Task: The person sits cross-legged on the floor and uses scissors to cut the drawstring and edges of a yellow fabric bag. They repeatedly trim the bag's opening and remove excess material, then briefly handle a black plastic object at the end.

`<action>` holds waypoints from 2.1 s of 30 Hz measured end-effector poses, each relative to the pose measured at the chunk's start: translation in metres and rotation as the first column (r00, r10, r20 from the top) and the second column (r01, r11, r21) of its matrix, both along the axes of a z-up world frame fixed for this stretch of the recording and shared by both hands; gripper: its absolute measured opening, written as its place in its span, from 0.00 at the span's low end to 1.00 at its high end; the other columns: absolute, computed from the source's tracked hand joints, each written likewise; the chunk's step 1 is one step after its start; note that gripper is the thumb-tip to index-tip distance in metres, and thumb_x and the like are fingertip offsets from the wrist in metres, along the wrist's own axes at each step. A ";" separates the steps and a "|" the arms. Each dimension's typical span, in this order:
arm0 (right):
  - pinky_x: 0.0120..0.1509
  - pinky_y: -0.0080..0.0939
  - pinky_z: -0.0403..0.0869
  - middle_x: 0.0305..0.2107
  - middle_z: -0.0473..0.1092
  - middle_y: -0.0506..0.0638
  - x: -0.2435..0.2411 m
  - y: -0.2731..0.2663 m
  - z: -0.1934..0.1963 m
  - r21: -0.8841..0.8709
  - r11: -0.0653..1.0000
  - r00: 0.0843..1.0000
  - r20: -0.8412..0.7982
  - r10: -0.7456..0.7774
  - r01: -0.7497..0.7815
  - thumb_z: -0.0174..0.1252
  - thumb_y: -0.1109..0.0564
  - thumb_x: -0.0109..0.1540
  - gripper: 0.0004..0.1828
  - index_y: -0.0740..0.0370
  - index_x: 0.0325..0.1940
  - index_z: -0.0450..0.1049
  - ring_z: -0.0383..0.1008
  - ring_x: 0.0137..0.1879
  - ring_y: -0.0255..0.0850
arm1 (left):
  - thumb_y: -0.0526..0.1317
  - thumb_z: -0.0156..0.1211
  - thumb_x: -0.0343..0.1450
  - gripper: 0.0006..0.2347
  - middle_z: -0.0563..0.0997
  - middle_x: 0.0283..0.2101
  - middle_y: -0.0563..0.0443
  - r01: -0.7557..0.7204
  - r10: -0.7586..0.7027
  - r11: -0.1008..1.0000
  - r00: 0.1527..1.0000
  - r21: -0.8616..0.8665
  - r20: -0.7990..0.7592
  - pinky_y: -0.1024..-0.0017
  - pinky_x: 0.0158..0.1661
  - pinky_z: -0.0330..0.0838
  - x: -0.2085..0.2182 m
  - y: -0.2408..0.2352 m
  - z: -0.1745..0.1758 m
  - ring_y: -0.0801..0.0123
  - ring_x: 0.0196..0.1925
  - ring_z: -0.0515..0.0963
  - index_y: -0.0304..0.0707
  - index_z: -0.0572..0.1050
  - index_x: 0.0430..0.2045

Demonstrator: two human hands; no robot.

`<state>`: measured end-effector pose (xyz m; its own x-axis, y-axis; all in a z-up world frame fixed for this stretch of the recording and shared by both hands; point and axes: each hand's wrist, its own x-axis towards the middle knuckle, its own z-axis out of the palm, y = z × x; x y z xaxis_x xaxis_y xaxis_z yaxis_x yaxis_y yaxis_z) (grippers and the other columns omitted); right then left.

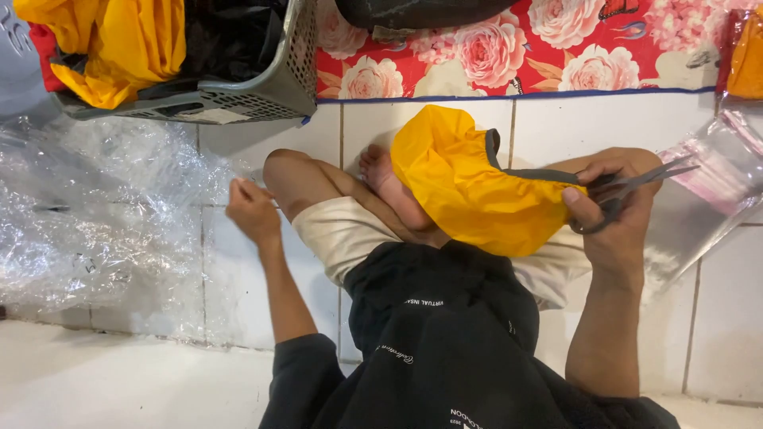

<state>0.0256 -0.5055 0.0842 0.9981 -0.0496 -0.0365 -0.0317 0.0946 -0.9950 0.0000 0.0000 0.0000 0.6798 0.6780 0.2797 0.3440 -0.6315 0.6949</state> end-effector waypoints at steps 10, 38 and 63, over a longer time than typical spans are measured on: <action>0.28 0.24 0.62 0.36 0.67 0.46 0.005 -0.018 -0.001 0.039 0.999 0.997 0.073 -0.002 0.000 0.65 0.55 0.61 0.13 0.56 0.44 0.67 0.66 0.34 0.30 | 0.11 0.50 0.54 0.37 0.62 0.68 0.42 -0.129 0.241 0.909 0.938 0.397 -0.249 0.40 0.57 0.54 -0.041 0.072 -0.021 0.45 0.69 0.60 0.41 0.72 0.59; 0.40 0.31 0.70 0.26 0.68 0.50 0.005 -0.011 -0.005 0.179 0.968 0.982 0.095 0.162 -0.177 0.64 0.58 0.58 0.13 0.60 0.40 0.67 0.71 0.31 0.36 | 0.39 0.55 0.77 0.07 0.79 0.37 0.51 0.926 -0.910 -0.107 0.055 -0.363 0.410 0.69 0.48 0.71 0.054 -0.240 0.124 0.64 0.40 0.79 0.39 0.79 0.41; 0.36 0.28 0.59 0.25 0.61 0.40 -0.001 -0.041 0.014 0.080 0.993 0.981 0.183 0.070 -0.086 0.61 0.57 0.59 0.13 0.52 0.41 0.61 0.58 0.28 0.28 | 0.41 0.52 0.77 0.07 0.80 0.37 0.51 0.982 -0.966 -0.098 -0.055 -0.163 0.253 0.60 0.57 0.64 0.066 -0.181 0.130 0.63 0.37 0.78 0.38 0.74 0.39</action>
<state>0.0251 -0.5460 0.0986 0.9894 0.0239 0.1434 0.1366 0.1851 -0.9732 0.0656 -0.1811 0.1300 0.6795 -0.6564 0.3276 -0.5118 -0.1042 0.8528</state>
